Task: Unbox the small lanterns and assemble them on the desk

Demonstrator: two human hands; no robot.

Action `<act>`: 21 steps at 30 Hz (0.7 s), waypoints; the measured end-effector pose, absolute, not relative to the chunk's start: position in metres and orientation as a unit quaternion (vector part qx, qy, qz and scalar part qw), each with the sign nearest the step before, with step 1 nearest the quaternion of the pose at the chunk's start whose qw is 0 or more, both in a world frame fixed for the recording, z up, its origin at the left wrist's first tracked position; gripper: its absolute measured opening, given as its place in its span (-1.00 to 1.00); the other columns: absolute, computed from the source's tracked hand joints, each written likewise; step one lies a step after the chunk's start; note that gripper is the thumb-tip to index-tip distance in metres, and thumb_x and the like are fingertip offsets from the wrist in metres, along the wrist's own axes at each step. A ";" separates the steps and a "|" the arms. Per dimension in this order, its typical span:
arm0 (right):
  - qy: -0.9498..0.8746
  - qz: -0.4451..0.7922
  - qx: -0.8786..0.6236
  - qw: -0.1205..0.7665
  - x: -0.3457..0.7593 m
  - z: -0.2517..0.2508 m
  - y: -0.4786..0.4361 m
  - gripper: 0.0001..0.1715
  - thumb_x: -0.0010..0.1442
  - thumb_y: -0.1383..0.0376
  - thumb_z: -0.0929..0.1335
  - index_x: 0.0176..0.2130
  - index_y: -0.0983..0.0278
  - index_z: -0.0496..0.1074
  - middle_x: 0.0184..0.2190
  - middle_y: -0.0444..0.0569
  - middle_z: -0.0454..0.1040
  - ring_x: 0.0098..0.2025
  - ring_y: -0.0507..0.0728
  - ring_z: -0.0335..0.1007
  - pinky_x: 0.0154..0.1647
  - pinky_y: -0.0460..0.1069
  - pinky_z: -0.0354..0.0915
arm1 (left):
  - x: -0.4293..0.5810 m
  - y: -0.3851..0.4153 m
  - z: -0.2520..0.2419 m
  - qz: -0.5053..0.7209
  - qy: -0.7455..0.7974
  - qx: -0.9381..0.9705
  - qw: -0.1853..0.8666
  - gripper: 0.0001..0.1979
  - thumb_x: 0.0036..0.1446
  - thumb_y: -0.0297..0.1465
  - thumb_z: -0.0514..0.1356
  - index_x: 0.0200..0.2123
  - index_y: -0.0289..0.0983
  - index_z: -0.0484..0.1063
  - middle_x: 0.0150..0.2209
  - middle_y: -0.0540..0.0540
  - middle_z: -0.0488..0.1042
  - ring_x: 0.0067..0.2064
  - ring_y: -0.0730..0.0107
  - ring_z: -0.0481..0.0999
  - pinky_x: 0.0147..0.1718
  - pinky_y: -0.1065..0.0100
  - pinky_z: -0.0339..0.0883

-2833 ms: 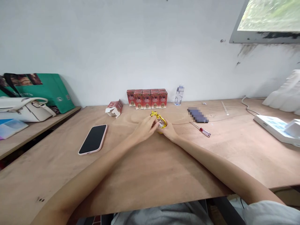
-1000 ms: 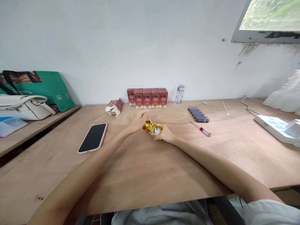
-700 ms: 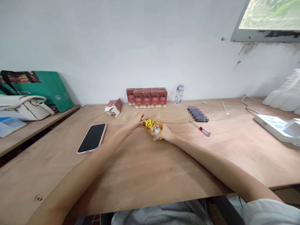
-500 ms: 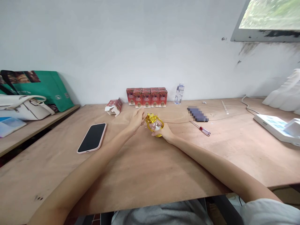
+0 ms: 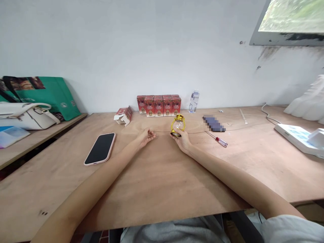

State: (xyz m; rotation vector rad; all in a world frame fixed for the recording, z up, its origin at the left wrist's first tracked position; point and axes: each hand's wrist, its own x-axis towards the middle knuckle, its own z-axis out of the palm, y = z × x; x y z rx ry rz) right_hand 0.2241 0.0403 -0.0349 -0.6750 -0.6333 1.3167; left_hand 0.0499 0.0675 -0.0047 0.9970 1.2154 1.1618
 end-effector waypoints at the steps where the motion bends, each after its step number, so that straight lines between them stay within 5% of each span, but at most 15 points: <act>1: -0.280 0.595 -0.298 0.692 0.224 -0.034 0.040 -0.63 -0.26 0.32 0.48 -0.41 0.22 0.32 -0.50 -0.23 0.44 -0.40 0.01 0.36 -0.25 0.00 0.40 | 0.052 0.067 -0.008 0.497 0.513 0.438 0.546 -0.71 0.23 -0.48 -0.07 -0.57 -0.29 0.16 -0.57 0.02 0.26 -0.52 0.59 0.38 -0.46 0.49 0.39; 14: -0.277 0.616 -0.320 0.664 0.223 -0.031 0.040 -0.82 0.00 0.24 0.43 -0.37 0.28 0.44 -0.42 -0.10 0.53 -0.30 0.03 0.45 -0.19 -0.04 0.42 | 0.049 0.077 -0.030 0.498 0.482 0.670 0.267 -0.75 0.23 -0.40 -0.06 -0.26 -0.29 0.41 -0.31 -0.11 0.52 -0.21 0.35 0.50 -0.11 0.26 0.33; 21: -0.275 0.626 -0.326 0.653 0.224 -0.029 0.039 -0.76 0.01 0.19 0.44 -0.31 0.25 0.41 -0.34 -0.10 0.53 -0.27 0.06 0.46 -0.25 -0.02 0.44 | 0.045 0.070 -0.033 0.371 0.503 0.764 0.159 -0.87 -0.03 -0.43 0.17 -0.38 -0.24 0.51 -0.26 -0.16 0.52 -0.07 0.01 0.41 -0.01 -0.04 0.17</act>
